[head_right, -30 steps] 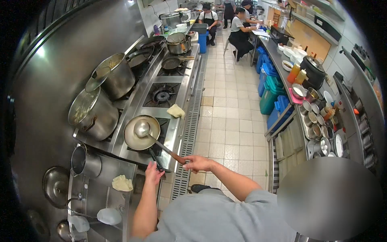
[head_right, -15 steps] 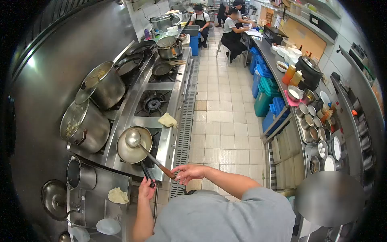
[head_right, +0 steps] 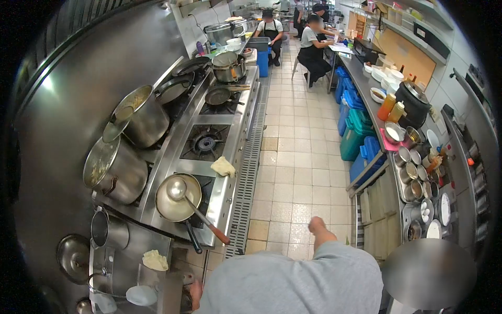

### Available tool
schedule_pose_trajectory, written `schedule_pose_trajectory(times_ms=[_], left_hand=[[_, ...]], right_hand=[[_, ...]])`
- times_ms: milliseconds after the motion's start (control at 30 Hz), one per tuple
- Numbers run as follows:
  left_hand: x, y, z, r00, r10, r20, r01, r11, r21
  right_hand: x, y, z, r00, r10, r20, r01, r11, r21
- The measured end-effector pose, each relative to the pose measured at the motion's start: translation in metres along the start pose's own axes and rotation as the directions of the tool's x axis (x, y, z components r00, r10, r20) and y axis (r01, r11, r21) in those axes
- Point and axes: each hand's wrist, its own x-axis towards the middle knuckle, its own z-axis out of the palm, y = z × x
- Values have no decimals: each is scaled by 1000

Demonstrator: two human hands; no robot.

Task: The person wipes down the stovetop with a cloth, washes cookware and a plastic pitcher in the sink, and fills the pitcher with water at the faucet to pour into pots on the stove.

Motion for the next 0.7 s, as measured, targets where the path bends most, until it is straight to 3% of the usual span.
schedule_pose_trajectory(times_ms=[33, 67, 133, 167, 233, 300, 367, 467, 533, 600, 633, 667, 700], left_hand=[[-25, 4, 0, 971, -240, -15, 238, 968, -80], [-47, 8, 1, 908, -419, -8, 414, 900, -134], [-79, 15, 10, 834, -552, 9, 550, 829, -103], [-87, 18, 14, 816, -578, 23, 577, 813, -77], [-91, 26, 21, 810, -585, 47, 586, 810, -27], [-88, 35, 25, 813, -578, 79, 579, 815, 10], [-77, 41, 29, 817, -566, 110, 566, 824, 32], [-52, 44, 28, 833, -533, 146, 536, 844, 23], [-27, 43, 25, 856, -491, 162, 500, 866, -18], [17, 42, 17, 894, -404, 195, 433, 891, -139], [43, 45, 13, 902, -371, 220, 422, 866, -267], [63, 55, 13, 907, -350, 235, 415, 837, -357], [87, 68, 4, 818, -480, 317, 571, 744, -347]], right_hand=[[-23, 15, -13, 985, 164, -60, -148, 966, 211], [-38, 26, -24, 983, 176, -58, -160, 963, 217], [-60, 32, -47, 975, 186, 118, -211, 943, 258], [-57, 30, -50, 973, 195, 120, -221, 939, 265], [-50, 22, -50, 952, 0, 306, -51, 986, 159], [-29, 9, -36, 954, -140, 266, 126, 990, 69], [-27, -18, -36, 974, -82, 213, 26, 968, 250], [-32, -60, -44, 947, -242, 212, 181, 946, 269], [-57, -73, -56, 929, -362, 77, 335, 912, 238], [-64, -71, -42, 897, -404, -178, 440, 849, 291], [-65, -65, -39, 901, -391, -186, 431, 852, 298], [-66, -58, -36, 935, -345, -85, 354, 883, 307], [-68, -49, -34, 955, -295, 17, 276, 910, 310]])
